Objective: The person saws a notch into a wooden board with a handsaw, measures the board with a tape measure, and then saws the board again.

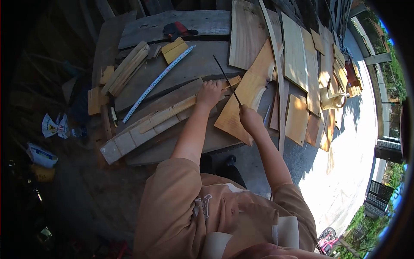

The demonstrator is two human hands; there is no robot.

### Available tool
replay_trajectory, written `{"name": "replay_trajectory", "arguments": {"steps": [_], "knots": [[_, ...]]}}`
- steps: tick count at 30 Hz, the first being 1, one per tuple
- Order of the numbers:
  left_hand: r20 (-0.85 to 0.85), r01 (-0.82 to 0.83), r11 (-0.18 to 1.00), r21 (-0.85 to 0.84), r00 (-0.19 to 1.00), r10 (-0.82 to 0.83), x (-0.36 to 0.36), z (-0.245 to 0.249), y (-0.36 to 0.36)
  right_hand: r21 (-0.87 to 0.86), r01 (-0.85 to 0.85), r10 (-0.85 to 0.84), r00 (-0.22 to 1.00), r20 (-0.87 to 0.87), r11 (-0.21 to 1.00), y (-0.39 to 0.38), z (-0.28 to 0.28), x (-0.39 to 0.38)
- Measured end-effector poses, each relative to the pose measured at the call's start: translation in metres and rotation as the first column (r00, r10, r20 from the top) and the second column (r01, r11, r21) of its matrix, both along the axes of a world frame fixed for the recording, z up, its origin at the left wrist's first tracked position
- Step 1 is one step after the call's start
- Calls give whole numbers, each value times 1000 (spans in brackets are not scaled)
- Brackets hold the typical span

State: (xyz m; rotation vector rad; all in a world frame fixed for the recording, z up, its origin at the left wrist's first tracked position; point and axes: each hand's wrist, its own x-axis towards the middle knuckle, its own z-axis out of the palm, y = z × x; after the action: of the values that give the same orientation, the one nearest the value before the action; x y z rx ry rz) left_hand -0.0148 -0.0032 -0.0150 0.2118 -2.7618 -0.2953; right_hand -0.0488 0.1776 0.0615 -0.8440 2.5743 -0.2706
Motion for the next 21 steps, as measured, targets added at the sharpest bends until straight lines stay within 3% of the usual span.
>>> {"name": "replay_trajectory", "arguments": {"steps": [3,7,10,13,15,16,20,21], "knots": [[2,0,1000,20,1000,0,-1,-4,0,77,52,-51,998,-22,996,56,12,35],[1,7,1000,4,1000,-7,1,0,1,79,14,-14,1000,-3,997,63,24,49],[28,-9,999,36,1000,8,-1,2,-1,111,-135,133,991,28,985,56,25,47],[-16,9,999,37,1000,-9,0,1,-1,66,-116,115,993,23,991,63,21,43],[-24,7,999,33,1000,-6,0,2,0,26,65,-65,998,0,998,73,22,36],[-30,13,1000,27,999,-12,-1,3,1,19,70,-70,998,-6,997,76,22,35],[-21,-13,999,35,1000,13,0,2,0,-127,79,-71,995,73,989,81,36,41],[-7,-8,999,38,1000,9,0,4,0,-267,165,-139,984,112,949,82,48,47]]}}
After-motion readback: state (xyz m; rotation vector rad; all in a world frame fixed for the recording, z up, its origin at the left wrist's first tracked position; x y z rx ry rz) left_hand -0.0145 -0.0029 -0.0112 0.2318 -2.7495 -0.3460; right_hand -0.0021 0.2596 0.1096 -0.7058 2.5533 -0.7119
